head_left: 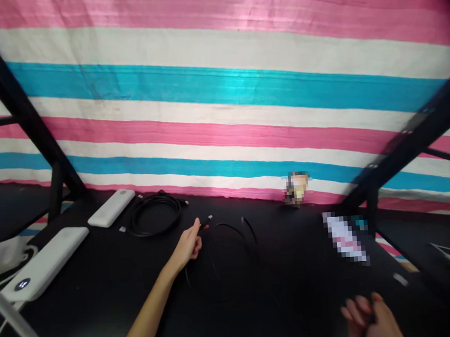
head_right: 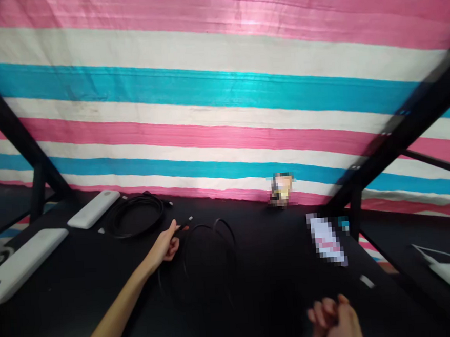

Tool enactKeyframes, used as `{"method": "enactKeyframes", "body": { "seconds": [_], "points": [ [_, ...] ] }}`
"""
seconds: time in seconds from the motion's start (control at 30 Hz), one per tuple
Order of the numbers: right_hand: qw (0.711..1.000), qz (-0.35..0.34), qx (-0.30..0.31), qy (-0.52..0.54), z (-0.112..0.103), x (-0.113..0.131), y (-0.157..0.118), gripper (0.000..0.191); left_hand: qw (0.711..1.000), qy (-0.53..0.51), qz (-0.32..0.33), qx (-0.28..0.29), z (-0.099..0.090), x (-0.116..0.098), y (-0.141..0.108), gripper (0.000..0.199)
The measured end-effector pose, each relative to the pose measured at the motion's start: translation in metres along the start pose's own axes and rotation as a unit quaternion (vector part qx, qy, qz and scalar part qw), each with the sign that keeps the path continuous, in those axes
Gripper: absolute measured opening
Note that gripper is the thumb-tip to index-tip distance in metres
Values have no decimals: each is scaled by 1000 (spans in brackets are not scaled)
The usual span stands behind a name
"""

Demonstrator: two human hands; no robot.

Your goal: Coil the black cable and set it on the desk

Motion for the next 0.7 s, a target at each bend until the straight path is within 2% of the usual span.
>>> {"method": "enactKeyframes", "body": {
  "seconds": [0.03,0.07,0.13,0.23,0.33,0.43,0.53,0.63,0.7],
  "points": [
    [1000,-9,1,-11,16,-1,-6,30,1000,-4,-4,4,1,1,0,89],
    [999,-17,38,-28,39,-3,-11,34,1000,-7,-6,5,1,2,0,89],
    [984,-31,160,-75,91,-15,-24,39,1000,-6,8,9,1,0,-1,86],
    [930,-90,312,-171,155,-37,-47,41,998,21,64,16,1,-6,-3,76],
    [853,-169,417,-264,201,-49,-71,32,993,61,105,13,3,-6,-3,72],
    [788,-235,481,-305,234,-47,-88,26,982,101,156,-6,3,-10,-1,70],
    [753,-274,507,-317,256,-43,-88,18,966,113,222,-62,-6,-22,-2,49],
    [749,-267,513,-324,268,-49,-75,16,954,92,259,-117,-18,-32,-7,42],
    [773,-236,498,-315,269,-56,-63,30,949,72,267,-154,-26,-36,-11,44]
  ]
}}
Point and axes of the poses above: each hand's wrist, its own y-axis towards the middle knuckle, its own z-axis out of the palm, x = y × z, the point moved 9 cm from there along y, towards the middle knuckle, and after that the axes turned 5 degrees about -z, right-handed, at the moved point
